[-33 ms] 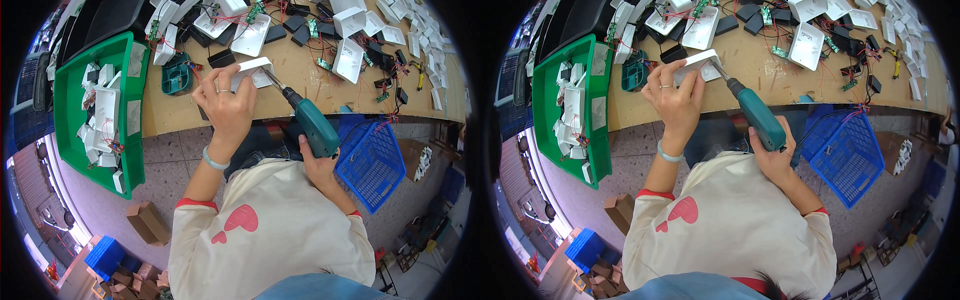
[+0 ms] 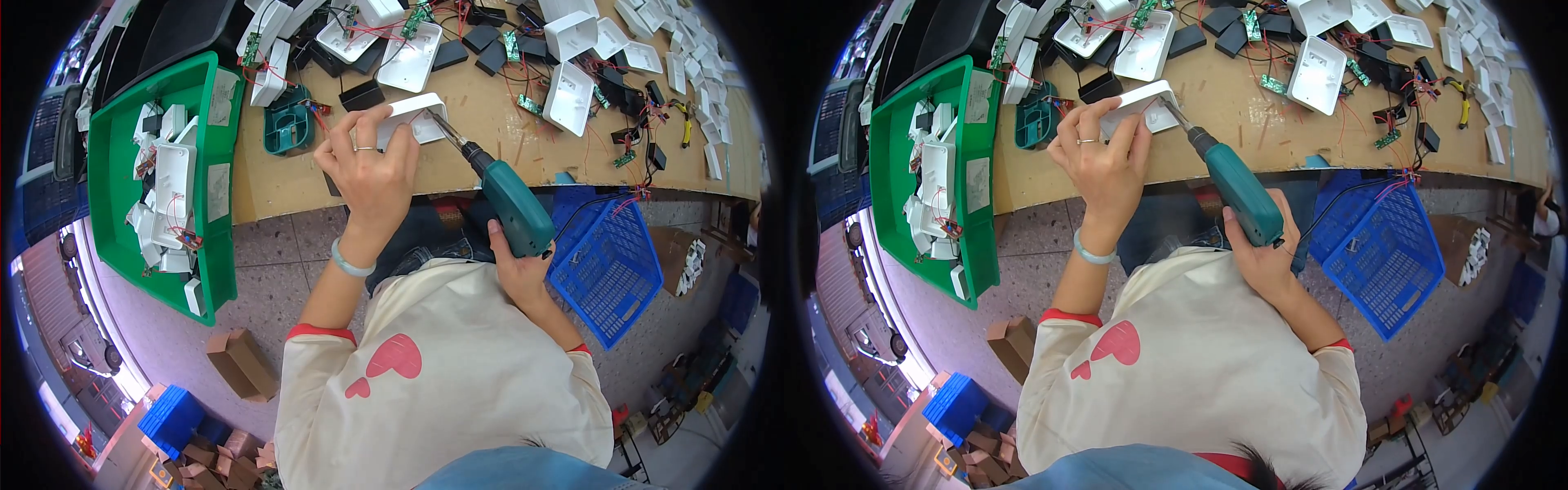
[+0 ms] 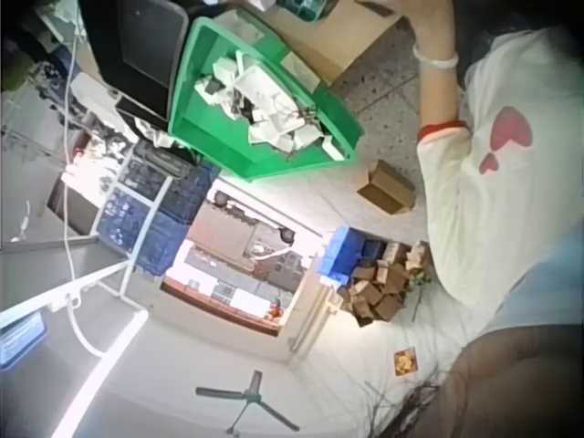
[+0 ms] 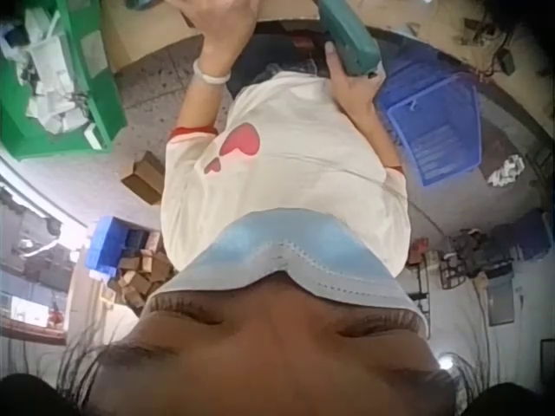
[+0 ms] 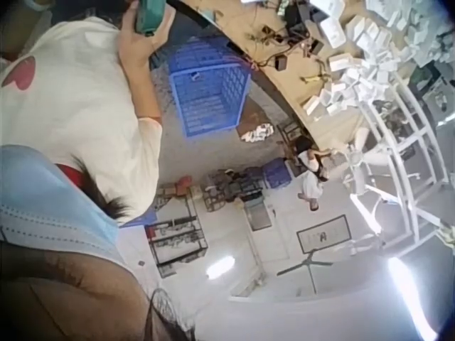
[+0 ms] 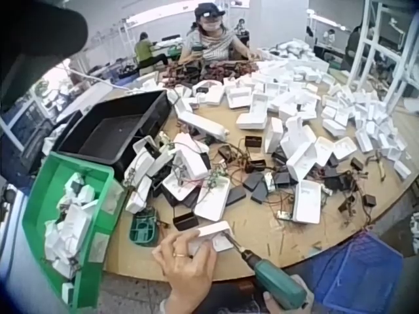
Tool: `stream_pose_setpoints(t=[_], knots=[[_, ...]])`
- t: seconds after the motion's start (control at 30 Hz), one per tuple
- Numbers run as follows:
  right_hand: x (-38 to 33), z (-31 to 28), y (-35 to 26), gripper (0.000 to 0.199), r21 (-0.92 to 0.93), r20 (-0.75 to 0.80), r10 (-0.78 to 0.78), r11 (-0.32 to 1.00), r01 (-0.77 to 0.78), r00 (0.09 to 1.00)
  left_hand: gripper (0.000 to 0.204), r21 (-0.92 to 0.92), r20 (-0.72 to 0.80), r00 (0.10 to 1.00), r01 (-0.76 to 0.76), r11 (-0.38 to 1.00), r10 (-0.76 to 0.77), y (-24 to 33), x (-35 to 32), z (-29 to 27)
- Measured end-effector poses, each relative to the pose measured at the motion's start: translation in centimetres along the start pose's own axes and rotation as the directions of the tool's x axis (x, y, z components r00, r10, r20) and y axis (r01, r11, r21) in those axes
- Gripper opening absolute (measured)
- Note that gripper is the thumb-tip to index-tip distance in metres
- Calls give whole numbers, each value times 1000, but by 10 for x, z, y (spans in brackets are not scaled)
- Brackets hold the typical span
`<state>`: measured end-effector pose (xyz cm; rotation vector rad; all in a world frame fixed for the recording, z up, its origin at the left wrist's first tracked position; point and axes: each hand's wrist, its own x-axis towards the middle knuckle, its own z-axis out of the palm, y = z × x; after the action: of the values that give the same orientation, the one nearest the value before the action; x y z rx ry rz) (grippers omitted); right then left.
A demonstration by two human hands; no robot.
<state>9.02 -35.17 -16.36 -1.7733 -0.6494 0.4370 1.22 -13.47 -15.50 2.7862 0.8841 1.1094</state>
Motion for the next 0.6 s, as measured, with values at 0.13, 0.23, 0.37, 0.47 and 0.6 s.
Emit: stream_pose_setpoints(t=[0.13,0.23,0.37,0.47,0.6], knots=[[-2,-2,3,16,-8,7,13,1000,-13,1000,8,-1,0,1000,3,1000,-3,0,0,0],[-2,-3,-3,17,19,4,45,999,-45,999,8,0,0,1000,5,1000,-5,0,0,0],[-2,-4,-2,18,32,-5,-22,999,22,1000,8,-22,2,1000,6,1000,-6,1,0,-1],[-1,-4,-4,19,43,-5,25,999,-25,1000,8,-18,-5,1000,1,1000,-1,0,0,-2],[3,-1,-3,20,53,4,6,999,-6,1000,8,-9,2,1000,1,1000,-1,-1,0,-1]])
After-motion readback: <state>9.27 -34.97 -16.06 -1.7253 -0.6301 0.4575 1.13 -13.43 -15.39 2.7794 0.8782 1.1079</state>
